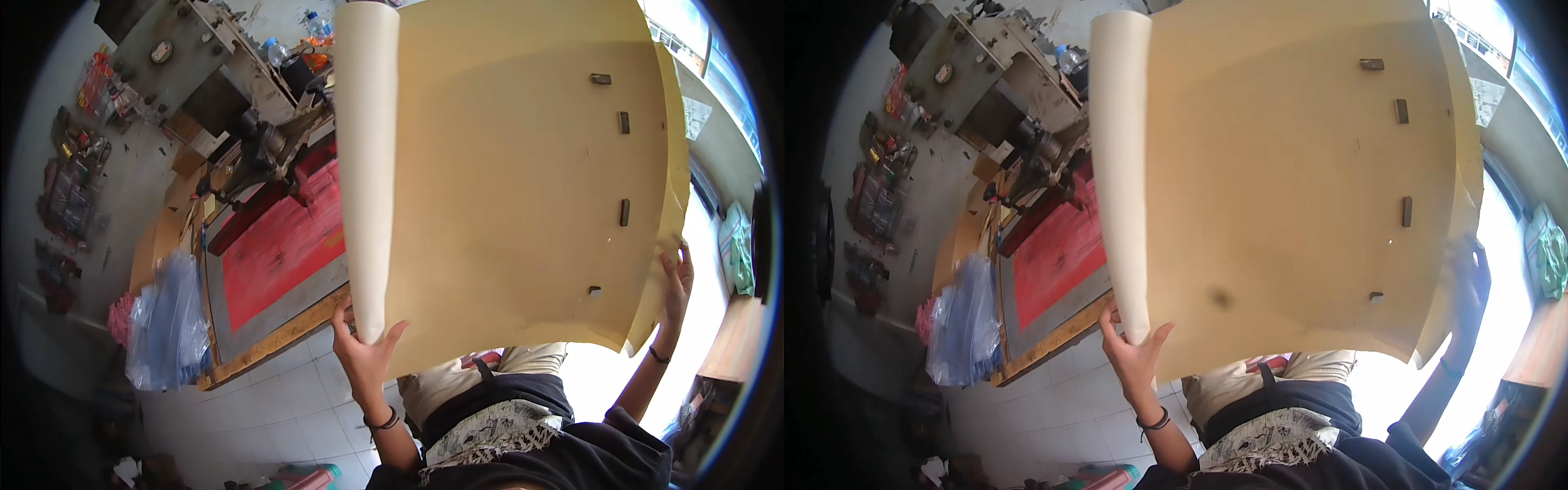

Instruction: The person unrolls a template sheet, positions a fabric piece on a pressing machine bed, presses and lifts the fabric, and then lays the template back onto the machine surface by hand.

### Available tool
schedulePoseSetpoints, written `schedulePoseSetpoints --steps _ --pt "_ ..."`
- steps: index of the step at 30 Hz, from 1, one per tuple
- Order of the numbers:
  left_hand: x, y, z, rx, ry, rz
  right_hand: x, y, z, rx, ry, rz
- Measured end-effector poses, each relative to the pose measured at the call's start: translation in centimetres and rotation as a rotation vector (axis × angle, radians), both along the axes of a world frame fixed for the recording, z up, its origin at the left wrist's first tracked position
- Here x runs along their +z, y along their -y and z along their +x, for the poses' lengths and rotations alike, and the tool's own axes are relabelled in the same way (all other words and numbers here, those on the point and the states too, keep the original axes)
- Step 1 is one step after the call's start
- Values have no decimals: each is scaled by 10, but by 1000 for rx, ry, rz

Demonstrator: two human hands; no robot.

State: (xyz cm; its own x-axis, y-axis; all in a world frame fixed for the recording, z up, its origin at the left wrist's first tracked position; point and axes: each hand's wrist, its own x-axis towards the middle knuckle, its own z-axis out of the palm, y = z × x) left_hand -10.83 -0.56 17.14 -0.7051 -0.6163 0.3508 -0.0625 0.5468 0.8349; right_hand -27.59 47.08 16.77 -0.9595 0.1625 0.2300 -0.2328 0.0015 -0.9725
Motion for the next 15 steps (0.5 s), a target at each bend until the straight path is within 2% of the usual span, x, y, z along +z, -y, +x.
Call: schedulePoseSetpoints --steps 1,5,9,15 --pt "4 -4 -2 34 24 -52 0 1 1 5 1 -2" --pt "-15 3 7 13 -79 43 5 0 3 -4 -18 28" --pt "-2 10 21 39 -36 318 -3 -14 3 -32 -5 71" --pt "-16 34 32 -43 -133 574 2 -7 7 -45 23 -4"
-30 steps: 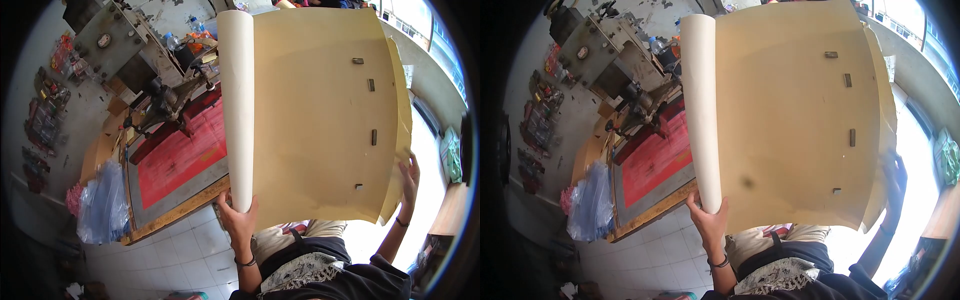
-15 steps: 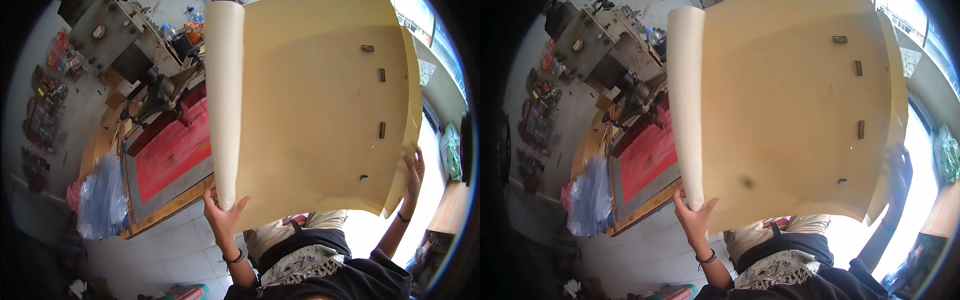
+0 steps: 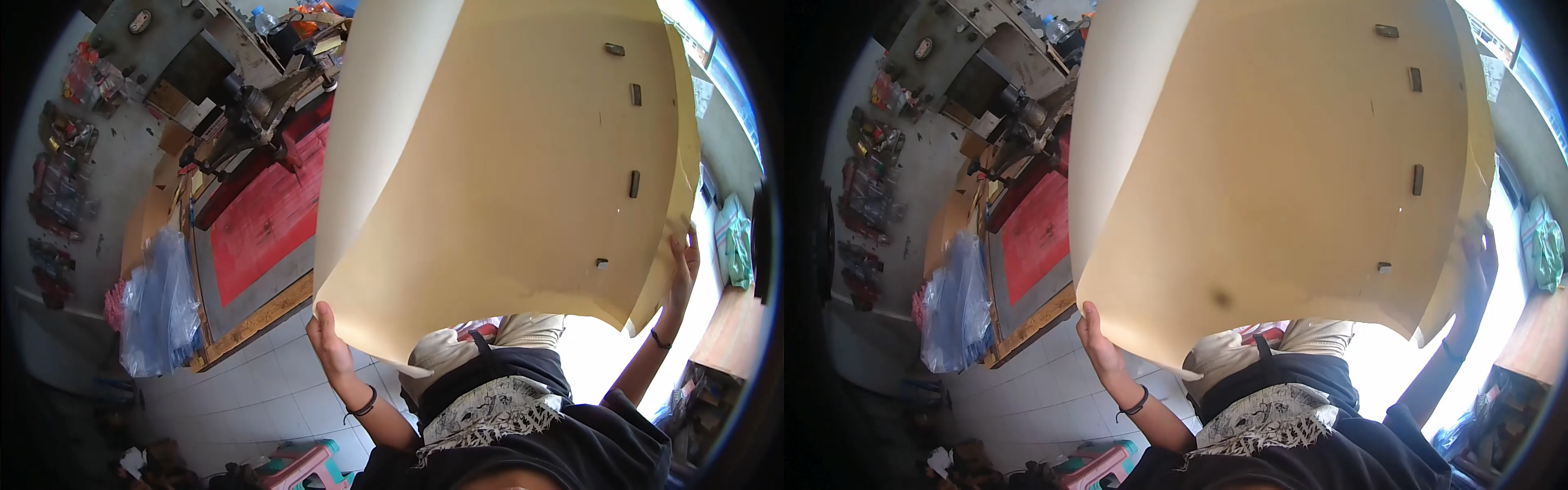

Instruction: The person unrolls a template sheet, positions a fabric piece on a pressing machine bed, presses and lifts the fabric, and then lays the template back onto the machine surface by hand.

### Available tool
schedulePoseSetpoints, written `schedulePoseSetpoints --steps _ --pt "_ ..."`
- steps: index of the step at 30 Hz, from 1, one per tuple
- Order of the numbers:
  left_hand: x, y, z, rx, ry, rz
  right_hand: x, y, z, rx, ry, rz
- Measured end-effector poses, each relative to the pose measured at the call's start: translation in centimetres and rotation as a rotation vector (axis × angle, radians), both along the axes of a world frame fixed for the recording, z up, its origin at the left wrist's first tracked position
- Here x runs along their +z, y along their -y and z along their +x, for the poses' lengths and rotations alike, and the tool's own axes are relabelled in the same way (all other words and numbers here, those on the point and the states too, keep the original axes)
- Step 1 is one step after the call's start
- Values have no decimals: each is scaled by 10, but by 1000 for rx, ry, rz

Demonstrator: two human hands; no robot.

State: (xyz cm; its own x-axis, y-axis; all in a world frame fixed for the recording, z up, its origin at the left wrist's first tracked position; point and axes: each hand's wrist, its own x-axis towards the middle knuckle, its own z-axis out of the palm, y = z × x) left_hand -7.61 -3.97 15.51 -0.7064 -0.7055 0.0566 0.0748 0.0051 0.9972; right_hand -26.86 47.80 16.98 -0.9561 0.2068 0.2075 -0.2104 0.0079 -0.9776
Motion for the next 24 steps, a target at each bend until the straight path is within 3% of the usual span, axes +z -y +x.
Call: schedulePoseSetpoints --steps 9,10,12,16,20,24 --pt "-2 3 -5 138 -137 46 -3 5 -5 77 -30 62" --pt "-4 3 -6 155 -145 70 -6 -2 -9 160 36 -88" --pt "0 0 -5 221 -156 71 24 33 5 51 18 141" --pt "1 3 -1 276 -141 78 25 32 7 53 97 148" --pt "3 1 1 309 -103 79 15 32 6 18 -9 280" --pt "-2 5 7 340 -58 100 11 19 6 21 115 328"
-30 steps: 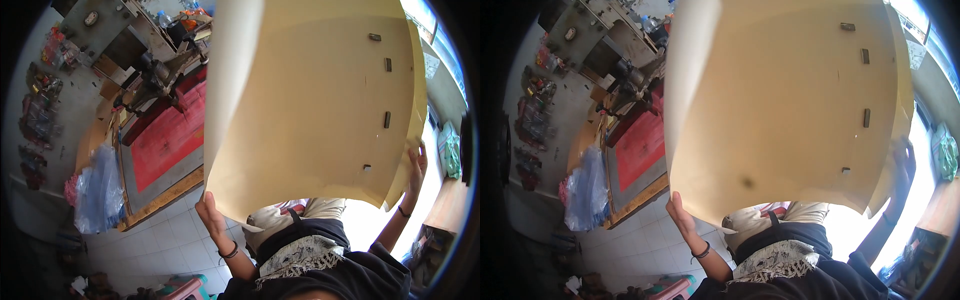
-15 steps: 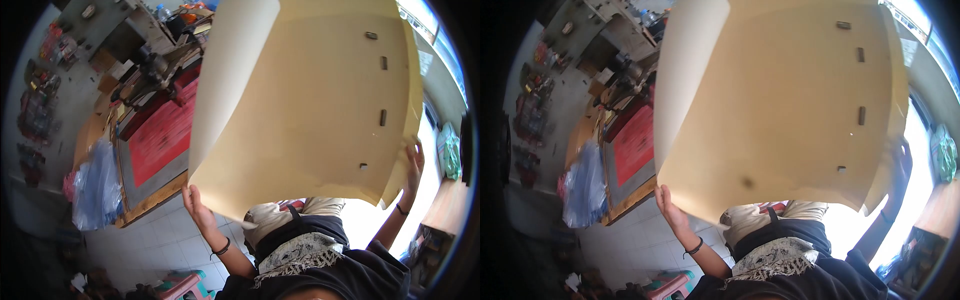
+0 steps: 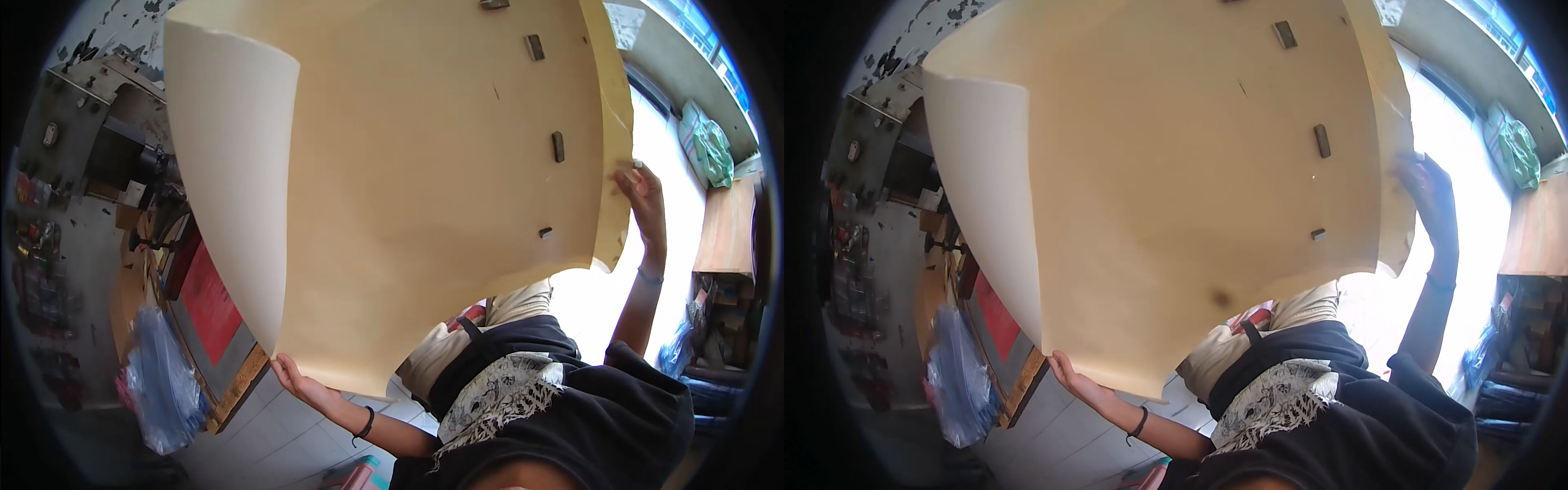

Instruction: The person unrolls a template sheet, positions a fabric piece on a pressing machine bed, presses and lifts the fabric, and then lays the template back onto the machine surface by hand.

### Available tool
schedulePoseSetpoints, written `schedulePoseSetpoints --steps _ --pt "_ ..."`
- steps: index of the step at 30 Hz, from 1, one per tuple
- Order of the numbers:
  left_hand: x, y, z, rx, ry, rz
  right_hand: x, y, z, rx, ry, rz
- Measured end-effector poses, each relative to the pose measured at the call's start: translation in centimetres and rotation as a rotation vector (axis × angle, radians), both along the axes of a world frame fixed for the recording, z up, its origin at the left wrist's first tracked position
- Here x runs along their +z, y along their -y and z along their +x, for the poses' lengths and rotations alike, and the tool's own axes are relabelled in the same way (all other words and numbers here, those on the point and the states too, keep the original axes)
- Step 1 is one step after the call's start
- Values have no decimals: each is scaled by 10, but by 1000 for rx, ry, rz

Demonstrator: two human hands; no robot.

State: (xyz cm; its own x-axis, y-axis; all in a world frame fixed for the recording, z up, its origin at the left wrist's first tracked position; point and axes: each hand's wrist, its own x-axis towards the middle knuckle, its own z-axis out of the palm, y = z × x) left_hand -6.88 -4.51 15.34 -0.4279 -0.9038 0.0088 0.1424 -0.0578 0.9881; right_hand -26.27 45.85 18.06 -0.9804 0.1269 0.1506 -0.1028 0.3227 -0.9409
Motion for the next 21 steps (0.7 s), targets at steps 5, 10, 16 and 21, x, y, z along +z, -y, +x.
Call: schedulePoseSetpoints --steps 5,10,16,21 --pt "-6 2 11 -36 60 23 -7 -13 -2 95 33 123" --pt "-9 1 16 -11 36 42 -6 0 -2 67 7 105" --pt "-16 -3 20 -96 85 -237 1 11 -4 126 62 97" --pt "-32 1 18 -145 129 -408 -2 27 1 201 20 122"
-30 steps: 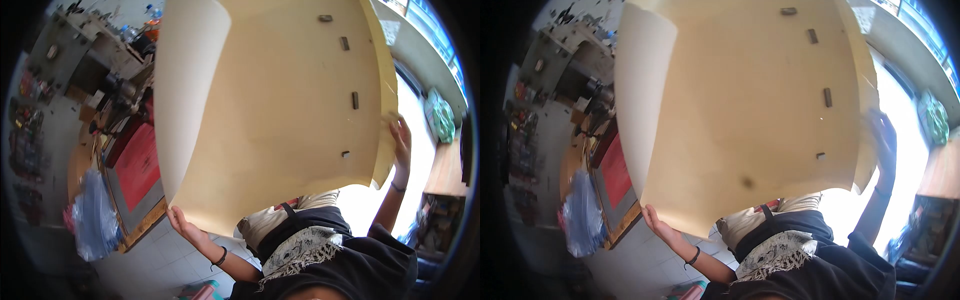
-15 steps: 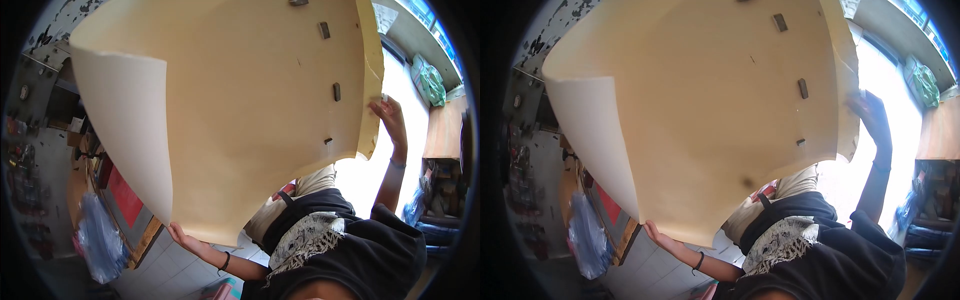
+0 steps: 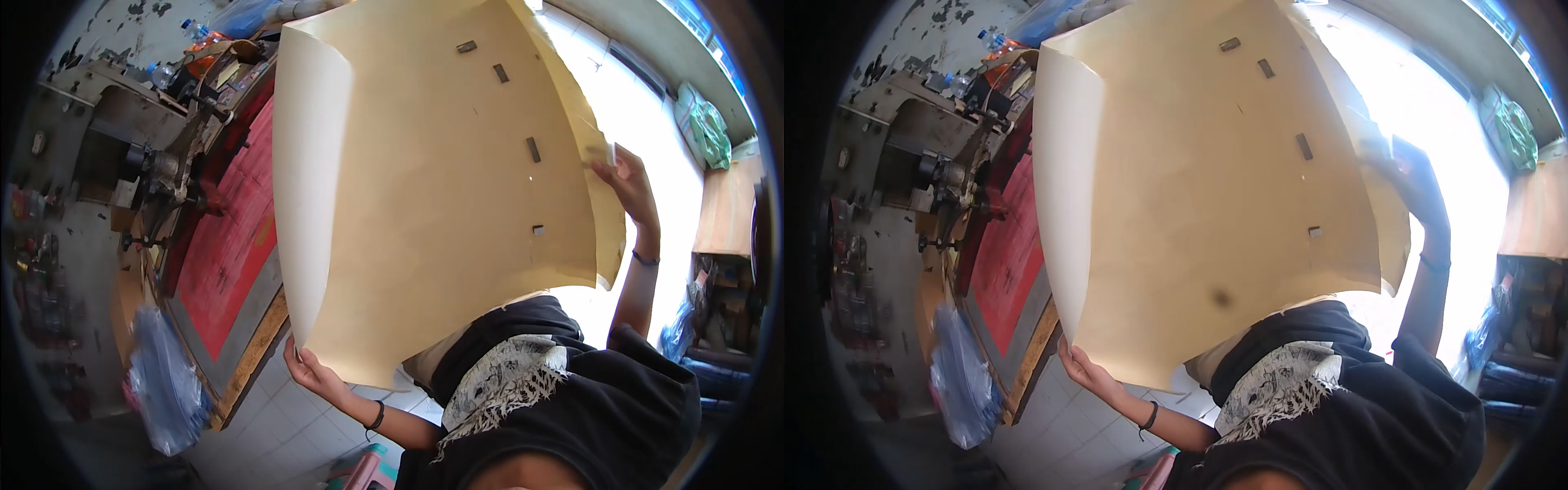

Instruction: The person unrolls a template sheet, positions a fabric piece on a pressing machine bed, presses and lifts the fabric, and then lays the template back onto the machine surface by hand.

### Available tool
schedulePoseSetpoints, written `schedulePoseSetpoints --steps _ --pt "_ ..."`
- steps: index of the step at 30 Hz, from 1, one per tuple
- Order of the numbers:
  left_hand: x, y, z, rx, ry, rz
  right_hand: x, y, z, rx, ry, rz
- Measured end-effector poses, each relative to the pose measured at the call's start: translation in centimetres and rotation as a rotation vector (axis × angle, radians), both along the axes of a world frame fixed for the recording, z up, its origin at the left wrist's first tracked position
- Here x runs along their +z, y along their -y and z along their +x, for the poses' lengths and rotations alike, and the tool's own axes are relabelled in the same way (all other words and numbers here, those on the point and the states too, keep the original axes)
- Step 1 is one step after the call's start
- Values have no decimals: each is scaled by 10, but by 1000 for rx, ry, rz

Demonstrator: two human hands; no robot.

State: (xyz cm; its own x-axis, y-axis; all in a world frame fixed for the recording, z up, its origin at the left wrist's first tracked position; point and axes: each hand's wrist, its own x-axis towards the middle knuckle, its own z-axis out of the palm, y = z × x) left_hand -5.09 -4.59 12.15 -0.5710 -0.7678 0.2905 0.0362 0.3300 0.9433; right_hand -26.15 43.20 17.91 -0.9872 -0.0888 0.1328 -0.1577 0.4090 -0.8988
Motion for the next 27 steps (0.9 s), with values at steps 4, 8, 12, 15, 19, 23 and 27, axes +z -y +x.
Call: schedulePoseSetpoints --steps 4,8,12,15,19,23,27 --pt "1 3 0 58 98 -39 -8 4 -2 -44 38 -9" --pt "12 -5 -5 109 101 4 -10 8 -2 -56 31 -28" --pt "9 -1 -9 113 98 63 -11 7 -1 -50 48 -56" --pt "7 2 -10 89 130 44 -14 2 -2 -47 41 -21" --pt "5 -3 -15 109 63 8 -39 -10 -7 -141 81 44" --pt "14 -14 -17 184 1 -112 -37 1 -15 -159 116 59" --pt "34 -25 -19 243 -19 -223 -26 22 -24 -169 126 38"
